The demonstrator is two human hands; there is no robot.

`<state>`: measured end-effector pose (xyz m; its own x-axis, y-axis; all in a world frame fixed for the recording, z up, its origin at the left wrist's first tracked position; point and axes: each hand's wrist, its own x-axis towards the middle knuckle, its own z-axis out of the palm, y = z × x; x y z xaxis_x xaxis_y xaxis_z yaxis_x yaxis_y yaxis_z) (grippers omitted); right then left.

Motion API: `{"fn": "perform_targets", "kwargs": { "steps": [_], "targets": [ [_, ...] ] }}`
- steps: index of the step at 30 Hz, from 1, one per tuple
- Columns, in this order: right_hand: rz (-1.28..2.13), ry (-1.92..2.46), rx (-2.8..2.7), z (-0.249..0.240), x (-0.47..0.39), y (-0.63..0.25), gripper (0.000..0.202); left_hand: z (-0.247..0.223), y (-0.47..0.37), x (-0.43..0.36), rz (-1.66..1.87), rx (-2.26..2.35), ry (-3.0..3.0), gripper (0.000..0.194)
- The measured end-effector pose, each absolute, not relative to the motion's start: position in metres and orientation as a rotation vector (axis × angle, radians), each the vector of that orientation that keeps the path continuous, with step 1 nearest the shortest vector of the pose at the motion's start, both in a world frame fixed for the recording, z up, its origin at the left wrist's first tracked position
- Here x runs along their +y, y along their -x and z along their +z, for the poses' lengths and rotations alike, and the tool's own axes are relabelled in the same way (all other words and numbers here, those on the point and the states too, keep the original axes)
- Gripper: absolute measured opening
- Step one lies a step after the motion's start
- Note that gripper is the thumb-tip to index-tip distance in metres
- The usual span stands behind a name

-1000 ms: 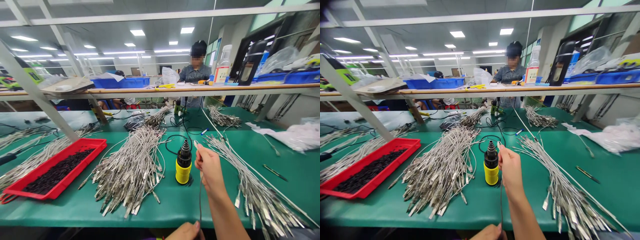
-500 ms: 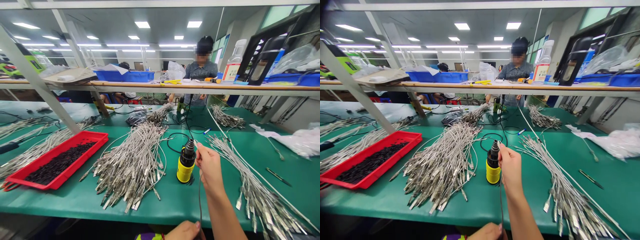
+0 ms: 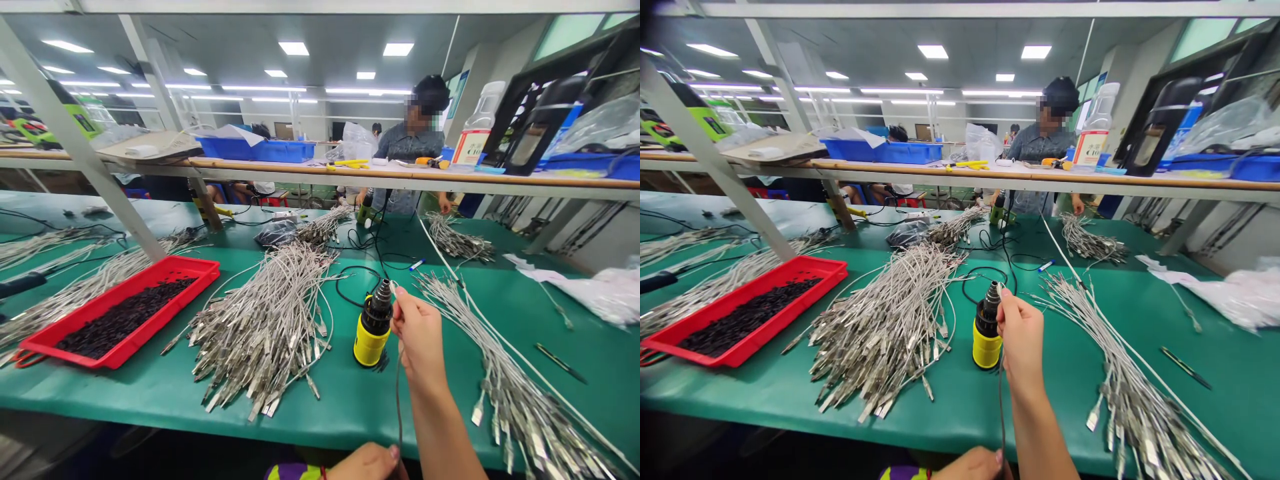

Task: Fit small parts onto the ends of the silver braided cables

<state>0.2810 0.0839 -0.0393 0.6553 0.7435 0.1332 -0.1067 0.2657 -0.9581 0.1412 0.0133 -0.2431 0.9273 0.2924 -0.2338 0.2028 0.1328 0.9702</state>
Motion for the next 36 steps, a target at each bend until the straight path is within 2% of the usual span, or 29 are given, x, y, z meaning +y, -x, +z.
{"fn": "perform_targets", "kwargs": {
  "steps": [36],
  "targets": [
    [0.483, 1.272, -0.746, -0.040, 0.080, -0.281, 0.055, -0.246, -0.138, 0.014, 0.057, 0.407, -1.418, 0.097]
  ]
}}
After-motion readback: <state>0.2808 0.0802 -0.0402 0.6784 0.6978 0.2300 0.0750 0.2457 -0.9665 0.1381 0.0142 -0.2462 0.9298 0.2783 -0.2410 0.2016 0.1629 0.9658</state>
